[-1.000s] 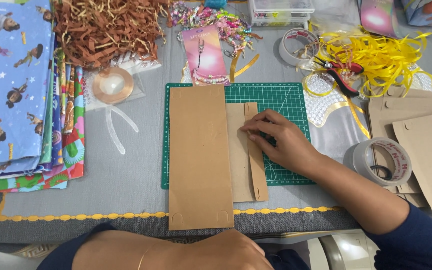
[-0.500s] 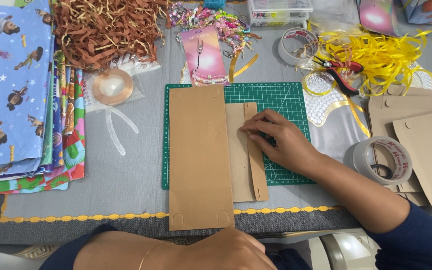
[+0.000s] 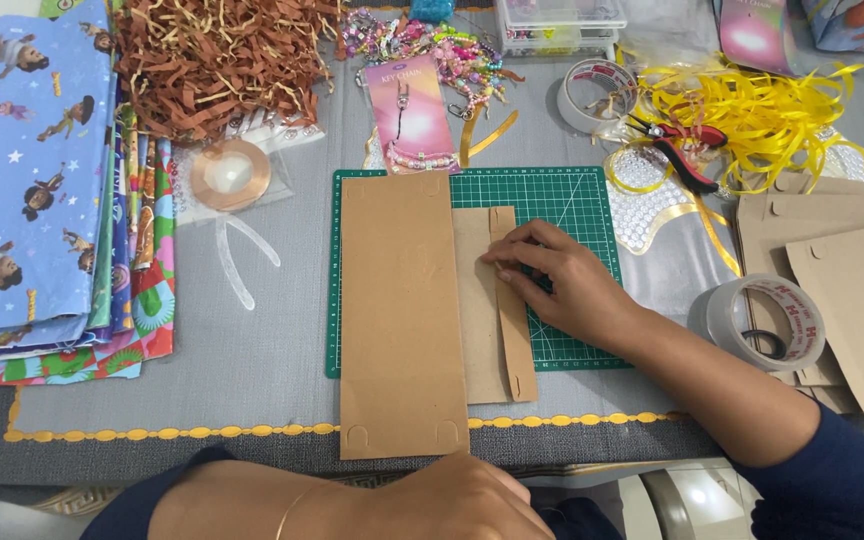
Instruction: The person folds a flat cardboard sheet into a box, tucks the side tabs to form the structure, and then fills the box with shredded paper. Finally, they place a small packaged item into the box.
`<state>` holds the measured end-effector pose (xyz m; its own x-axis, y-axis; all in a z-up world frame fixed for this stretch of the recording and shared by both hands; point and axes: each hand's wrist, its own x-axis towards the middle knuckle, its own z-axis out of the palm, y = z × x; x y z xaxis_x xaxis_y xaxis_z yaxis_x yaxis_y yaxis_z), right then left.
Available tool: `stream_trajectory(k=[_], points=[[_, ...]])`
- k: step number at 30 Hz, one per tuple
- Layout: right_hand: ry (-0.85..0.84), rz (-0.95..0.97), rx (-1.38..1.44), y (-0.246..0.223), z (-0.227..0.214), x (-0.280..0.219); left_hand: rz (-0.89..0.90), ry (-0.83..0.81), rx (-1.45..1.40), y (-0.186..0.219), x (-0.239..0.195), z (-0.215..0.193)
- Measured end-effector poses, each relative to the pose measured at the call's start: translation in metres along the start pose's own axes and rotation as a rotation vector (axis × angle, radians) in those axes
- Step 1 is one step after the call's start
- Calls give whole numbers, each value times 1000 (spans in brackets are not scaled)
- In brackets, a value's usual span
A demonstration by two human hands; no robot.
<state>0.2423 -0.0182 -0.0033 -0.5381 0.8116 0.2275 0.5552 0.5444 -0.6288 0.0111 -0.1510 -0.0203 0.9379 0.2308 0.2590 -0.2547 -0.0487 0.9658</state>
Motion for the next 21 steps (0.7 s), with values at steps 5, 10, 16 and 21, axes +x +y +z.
stream_trajectory(k=[5, 10, 16, 21], points=[[-7, 14, -5, -1, 0, 1, 246, 99, 477, 111, 25, -40], [-2, 7, 0, 1, 0, 0, 283, 203, 555, 124, 28, -42], [-11, -5, -8, 2, -1, 0, 186, 169, 397, 118, 30, -86], [-28, 150, -46, -21, -8, 8, -379, 663, 506, 93, 22, -155]])
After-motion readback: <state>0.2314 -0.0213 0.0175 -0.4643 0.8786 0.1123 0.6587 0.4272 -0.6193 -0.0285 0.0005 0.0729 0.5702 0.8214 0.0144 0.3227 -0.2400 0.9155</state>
